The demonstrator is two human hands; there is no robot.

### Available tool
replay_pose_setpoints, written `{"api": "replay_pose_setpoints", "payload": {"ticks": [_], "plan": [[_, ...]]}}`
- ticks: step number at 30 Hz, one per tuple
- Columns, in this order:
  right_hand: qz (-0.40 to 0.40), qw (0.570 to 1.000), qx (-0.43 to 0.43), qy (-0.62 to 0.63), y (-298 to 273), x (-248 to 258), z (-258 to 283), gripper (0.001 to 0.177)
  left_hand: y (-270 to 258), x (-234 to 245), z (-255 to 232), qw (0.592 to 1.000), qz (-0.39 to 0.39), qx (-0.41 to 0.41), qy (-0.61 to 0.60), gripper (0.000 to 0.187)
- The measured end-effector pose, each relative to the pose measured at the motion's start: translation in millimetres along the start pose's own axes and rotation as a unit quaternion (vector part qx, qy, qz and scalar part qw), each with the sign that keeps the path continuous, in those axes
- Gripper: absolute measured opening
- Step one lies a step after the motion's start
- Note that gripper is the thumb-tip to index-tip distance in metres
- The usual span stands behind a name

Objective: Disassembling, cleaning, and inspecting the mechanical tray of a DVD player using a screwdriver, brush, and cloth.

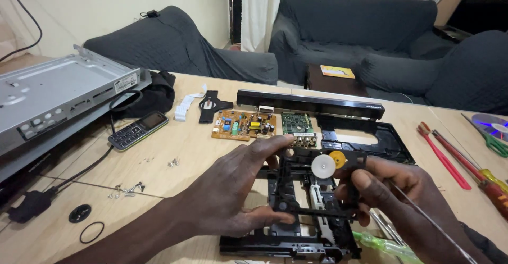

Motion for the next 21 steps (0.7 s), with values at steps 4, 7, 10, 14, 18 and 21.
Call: {"api": "replay_pose_setpoints", "payload": {"ticks": [4, 7, 10, 14, 18, 21], "plan": [[0.029, 0.996, 0.082, -0.001, 11.2, 5.7, -11.6, 0.048, 0.7, 0.8, -0.5, 1.000, -0.001, -0.007, 0.003, 0.090], [0.013, 0.998, 0.060, -0.007, 7.6, 4.7, -7.1, 0.050, -0.4, 0.4, 1.1, 1.000, 0.004, -0.001, 0.009, 0.092], [0.015, 0.999, 0.040, 0.033, 4.5, 0.6, -3.2, 0.049, 0.3, 1.8, 1.9, 1.000, -0.004, 0.014, 0.004, 0.096], [0.021, 0.998, 0.049, 0.046, 8.6, 1.4, -7.7, 0.050, 0.1, 1.6, 4.6, 1.000, -0.005, 0.027, 0.010, 0.099], [0.009, 0.999, 0.012, 0.049, 5.5, -0.6, -5.2, 0.051, 0.9, 3.1, 1.7, 1.000, -0.010, 0.018, 0.006, 0.097], [0.015, 0.998, 0.016, 0.050, 6.3, -0.5, -6.0, 0.050, 1.3, 3.0, 2.6, 1.000, -0.007, 0.023, 0.003, 0.096]]}}
Point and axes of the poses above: each hand's wrist, its own y-axis towards the middle knuckle, its own x-axis out of the back of the hand, z = x × y, the point moved 6 cm from there along y, towards the middle knuckle, and after that the axes turned 7 degrees about -y, right-handed, at the moved point
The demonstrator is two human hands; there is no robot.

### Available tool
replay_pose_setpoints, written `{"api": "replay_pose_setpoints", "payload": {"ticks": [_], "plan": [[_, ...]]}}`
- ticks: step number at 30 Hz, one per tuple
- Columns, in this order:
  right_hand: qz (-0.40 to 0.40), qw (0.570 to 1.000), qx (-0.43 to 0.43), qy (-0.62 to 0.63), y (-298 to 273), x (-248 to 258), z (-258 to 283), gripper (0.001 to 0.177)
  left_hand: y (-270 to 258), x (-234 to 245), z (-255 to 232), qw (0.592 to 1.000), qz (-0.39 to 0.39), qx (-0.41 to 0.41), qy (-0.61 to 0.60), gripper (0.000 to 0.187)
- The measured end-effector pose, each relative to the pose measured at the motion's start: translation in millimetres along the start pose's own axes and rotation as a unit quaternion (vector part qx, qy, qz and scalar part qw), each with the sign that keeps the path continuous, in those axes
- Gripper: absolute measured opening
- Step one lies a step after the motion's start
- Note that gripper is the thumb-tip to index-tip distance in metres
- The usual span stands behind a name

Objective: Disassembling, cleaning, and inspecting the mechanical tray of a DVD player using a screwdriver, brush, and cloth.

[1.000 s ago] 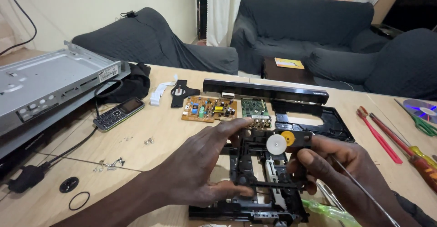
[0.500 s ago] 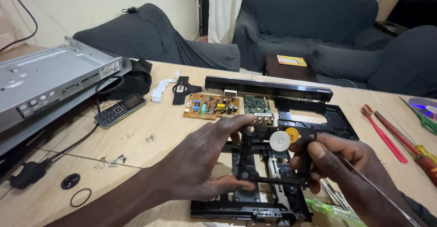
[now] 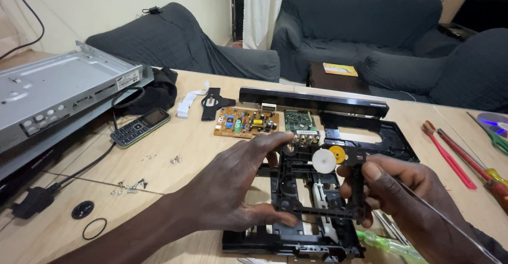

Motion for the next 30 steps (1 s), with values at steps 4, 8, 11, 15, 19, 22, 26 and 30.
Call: {"api": "replay_pose_setpoints", "payload": {"ticks": [4, 8, 11, 15, 19, 22, 26, 30], "plan": [[0.000, 0.999, 0.037, -0.018, 1.0, 1.2, 2.1, 0.050, -2.9, -1.5, 3.5, 1.000, 0.004, -0.007, 0.007, 0.094], [-0.031, 0.999, -0.037, -0.020, -4.7, -5.6, 13.3, 0.056, -5.8, -0.8, 2.0, 0.999, -0.002, -0.040, 0.006, 0.084], [-0.052, 0.996, -0.055, -0.036, -8.4, -6.5, 15.6, 0.048, -7.4, -2.3, 7.0, 1.000, 0.002, 0.006, 0.020, 0.089], [0.005, 0.983, 0.142, -0.117, 4.0, 4.2, 9.5, 0.037, -7.1, -4.4, 10.3, 0.997, -0.026, 0.047, -0.060, 0.075], [0.035, 0.936, 0.319, -0.145, -6.8, 1.4, 14.6, 0.032, -7.5, -12.6, 20.9, 0.961, -0.047, 0.176, -0.207, 0.071], [0.045, 0.894, 0.393, -0.210, -16.7, -0.5, 15.3, 0.023, -10.5, -18.4, 36.0, 0.936, -0.103, 0.165, -0.294, 0.061], [0.064, 0.814, 0.508, -0.272, -28.4, -13.8, 23.7, 0.019, -7.6, -10.4, 28.3, 0.924, -0.124, 0.163, -0.322, 0.050], [0.048, 0.777, 0.545, -0.313, -36.3, -18.0, 25.3, 0.018, -4.3, -7.3, 23.2, 0.914, -0.124, 0.208, -0.326, 0.049]]}}
Point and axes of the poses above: each hand's wrist, its own y-axis towards the middle knuckle, its own x-axis out of the back of the hand, z = x × y, the point moved 6 cm from there along y, towards the middle knuckle, and after that the axes turned 7 degrees about -y, right-handed, at the moved point
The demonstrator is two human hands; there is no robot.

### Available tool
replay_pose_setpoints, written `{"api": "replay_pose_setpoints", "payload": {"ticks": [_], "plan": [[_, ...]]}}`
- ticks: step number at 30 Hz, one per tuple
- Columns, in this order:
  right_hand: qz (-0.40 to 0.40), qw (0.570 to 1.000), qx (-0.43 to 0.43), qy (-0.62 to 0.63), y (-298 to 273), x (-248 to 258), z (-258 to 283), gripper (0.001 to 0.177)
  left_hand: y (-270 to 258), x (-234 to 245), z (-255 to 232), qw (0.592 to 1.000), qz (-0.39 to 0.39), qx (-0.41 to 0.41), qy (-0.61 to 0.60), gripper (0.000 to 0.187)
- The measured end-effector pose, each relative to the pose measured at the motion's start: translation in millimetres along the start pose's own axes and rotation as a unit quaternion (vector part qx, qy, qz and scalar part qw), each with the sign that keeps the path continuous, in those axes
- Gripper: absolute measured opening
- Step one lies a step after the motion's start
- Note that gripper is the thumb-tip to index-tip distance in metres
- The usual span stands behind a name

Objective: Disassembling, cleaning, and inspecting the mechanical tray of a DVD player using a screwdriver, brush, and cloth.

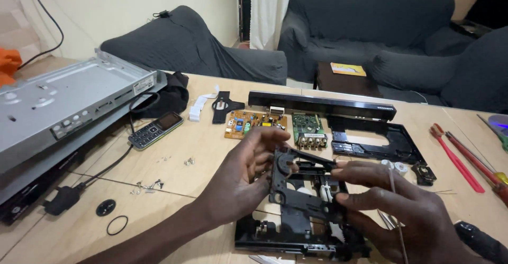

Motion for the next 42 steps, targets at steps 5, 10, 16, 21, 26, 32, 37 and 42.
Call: {"api": "replay_pose_setpoints", "payload": {"ticks": [5, 10, 16, 21, 26, 32, 37, 42], "plan": [[-0.023, 0.997, 0.039, -0.059, -0.6, 3.6, 5.5, 0.022, -1.3, -0.2, 1.8, 0.996, 0.029, -0.001, -0.082, 0.050], [-0.019, 0.993, 0.035, -0.112, -2.6, 3.3, 2.1, 0.019, 1.0, -0.7, 3.5, 0.979, 0.043, 0.076, -0.183, 0.053], [-0.008, 0.988, 0.060, -0.143, -5.1, 2.3, -5.0, 0.027, 2.5, -2.8, -1.0, 0.967, 0.037, 0.138, -0.210, 0.069], [0.004, 0.989, 0.078, -0.122, -6.1, 2.0, -8.2, 0.026, -0.9, -8.9, -6.5, 0.983, 0.075, 0.064, -0.155, 0.063], [0.006, 0.990, 0.077, -0.121, -6.3, 1.3, -9.4, 0.027, -0.4, -8.5, -0.5, 0.981, 0.081, 0.070, -0.160, 0.062], [0.000, 0.989, 0.073, -0.127, -6.0, 0.2, -10.3, 0.027, -1.1, -7.7, -0.3, 0.980, 0.072, 0.071, -0.174, 0.062], [0.002, 0.990, 0.060, -0.124, -4.5, -0.5, -9.6, 0.025, -1.8, -7.6, -0.8, 0.979, 0.082, 0.058, -0.177, 0.066], [0.024, 0.989, 0.047, -0.136, -11.0, -5.8, -16.6, 0.030, -2.3, -7.3, 0.1, 0.978, 0.080, 0.064, -0.182, 0.064]]}}
Point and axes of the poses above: each hand's wrist, its own y-axis towards the middle knuckle, its own x-axis out of the back of the hand, z = x × y, the point moved 6 cm from there along y, towards the middle knuckle, and after that the axes turned 7 degrees about -y, right-handed, at the moved point
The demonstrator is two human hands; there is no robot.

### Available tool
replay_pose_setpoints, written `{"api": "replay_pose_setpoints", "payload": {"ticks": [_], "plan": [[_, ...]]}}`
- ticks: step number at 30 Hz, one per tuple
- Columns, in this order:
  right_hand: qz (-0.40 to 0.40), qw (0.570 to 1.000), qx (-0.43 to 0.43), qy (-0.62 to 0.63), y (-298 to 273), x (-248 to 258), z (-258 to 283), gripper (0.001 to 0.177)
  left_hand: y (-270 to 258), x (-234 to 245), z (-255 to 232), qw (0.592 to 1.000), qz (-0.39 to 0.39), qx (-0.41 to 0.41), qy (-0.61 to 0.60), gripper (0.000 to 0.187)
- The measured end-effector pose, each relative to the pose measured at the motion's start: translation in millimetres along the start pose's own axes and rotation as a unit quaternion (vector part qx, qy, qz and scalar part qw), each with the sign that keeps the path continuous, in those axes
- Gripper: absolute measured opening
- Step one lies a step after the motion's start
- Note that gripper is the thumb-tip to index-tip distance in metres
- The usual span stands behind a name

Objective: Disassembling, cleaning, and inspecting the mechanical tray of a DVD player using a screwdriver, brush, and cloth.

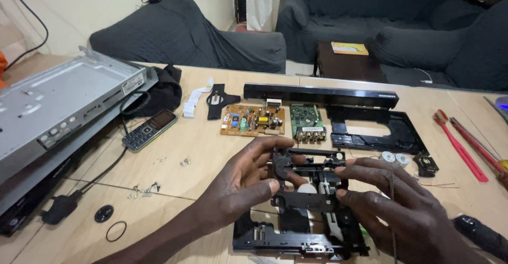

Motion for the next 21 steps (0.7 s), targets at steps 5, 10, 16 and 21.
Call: {"api": "replay_pose_setpoints", "payload": {"ticks": [5, 10, 16, 21], "plan": [[-0.018, 1.000, 0.016, -0.004, 6.1, 4.4, 6.5, 0.021, 0.3, 3.0, 5.1, 1.000, 0.002, -0.003, -0.005, 0.064], [-0.025, 0.999, 0.018, -0.013, 8.3, 4.9, 10.4, 0.013, -0.3, 3.6, 4.7, 1.000, -0.001, -0.004, 0.022, 0.061], [-0.016, 0.999, 0.024, -0.023, 6.3, 2.8, 9.5, 0.014, -1.4, 3.5, 3.7, 1.000, -0.002, 0.003, 0.031, 0.056], [-0.007, 0.999, 0.030, -0.023, 7.8, 3.4, 10.5, 0.014, -2.1, 5.9, 6.2, 1.000, 0.003, 0.009, 0.021, 0.055]]}}
Point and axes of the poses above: each hand's wrist, its own y-axis towards the middle knuckle, its own x-axis out of the back of the hand, z = x × y, the point moved 6 cm from there along y, towards the middle knuckle, and after that the axes turned 7 degrees about -y, right-handed, at the moved point
